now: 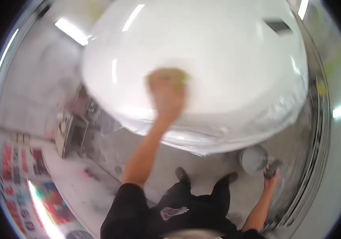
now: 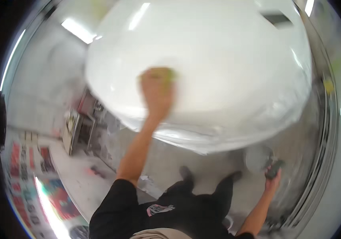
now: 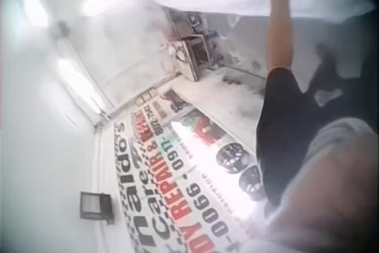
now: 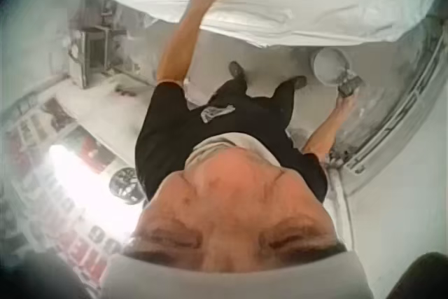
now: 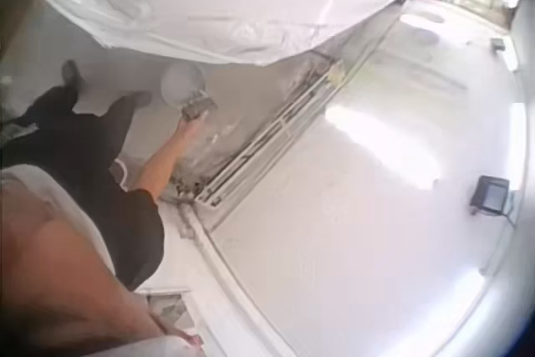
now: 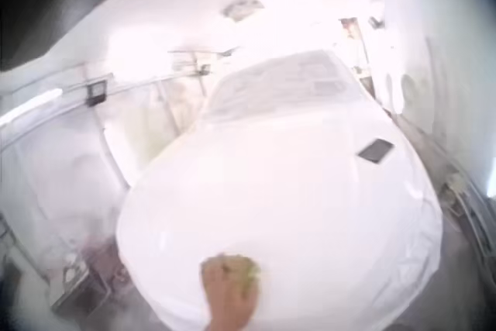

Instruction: Sanding the hood of a white car using a manual sanding block and a cloth in a paint booth.

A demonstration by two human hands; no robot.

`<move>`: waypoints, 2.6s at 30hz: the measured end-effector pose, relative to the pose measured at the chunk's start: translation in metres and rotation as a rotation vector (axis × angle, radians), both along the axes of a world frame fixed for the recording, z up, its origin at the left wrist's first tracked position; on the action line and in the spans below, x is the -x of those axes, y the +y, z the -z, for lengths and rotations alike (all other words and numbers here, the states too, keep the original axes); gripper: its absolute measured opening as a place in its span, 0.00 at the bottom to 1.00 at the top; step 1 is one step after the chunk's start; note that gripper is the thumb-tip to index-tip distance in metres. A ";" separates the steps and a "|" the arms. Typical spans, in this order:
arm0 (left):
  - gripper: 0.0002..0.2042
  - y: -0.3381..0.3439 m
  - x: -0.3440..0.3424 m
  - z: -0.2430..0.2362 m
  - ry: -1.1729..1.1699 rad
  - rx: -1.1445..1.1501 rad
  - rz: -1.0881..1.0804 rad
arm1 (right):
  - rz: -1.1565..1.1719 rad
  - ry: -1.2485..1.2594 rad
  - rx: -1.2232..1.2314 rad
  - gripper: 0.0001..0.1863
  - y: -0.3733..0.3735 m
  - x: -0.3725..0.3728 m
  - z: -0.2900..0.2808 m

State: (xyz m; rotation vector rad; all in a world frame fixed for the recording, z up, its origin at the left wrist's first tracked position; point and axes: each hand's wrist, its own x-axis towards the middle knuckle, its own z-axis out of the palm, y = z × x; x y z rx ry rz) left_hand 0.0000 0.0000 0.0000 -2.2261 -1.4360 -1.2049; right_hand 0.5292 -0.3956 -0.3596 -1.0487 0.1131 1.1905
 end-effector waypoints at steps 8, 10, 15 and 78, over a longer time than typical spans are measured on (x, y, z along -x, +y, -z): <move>0.20 0.017 0.018 0.098 -0.117 0.036 0.331 | 0.019 -0.711 -0.206 0.28 0.159 0.137 -0.184; 0.20 0.018 0.038 0.096 -0.027 0.146 0.319 | -0.022 -0.839 -0.243 0.27 0.212 0.191 -0.235; 0.21 0.040 0.107 0.092 -0.108 0.116 0.199 | -0.394 -1.271 -0.316 0.25 0.314 0.317 -0.310; 0.21 0.308 0.527 0.111 -0.269 0.064 -0.211 | -0.550 -2.533 -0.786 0.24 0.626 0.753 -0.306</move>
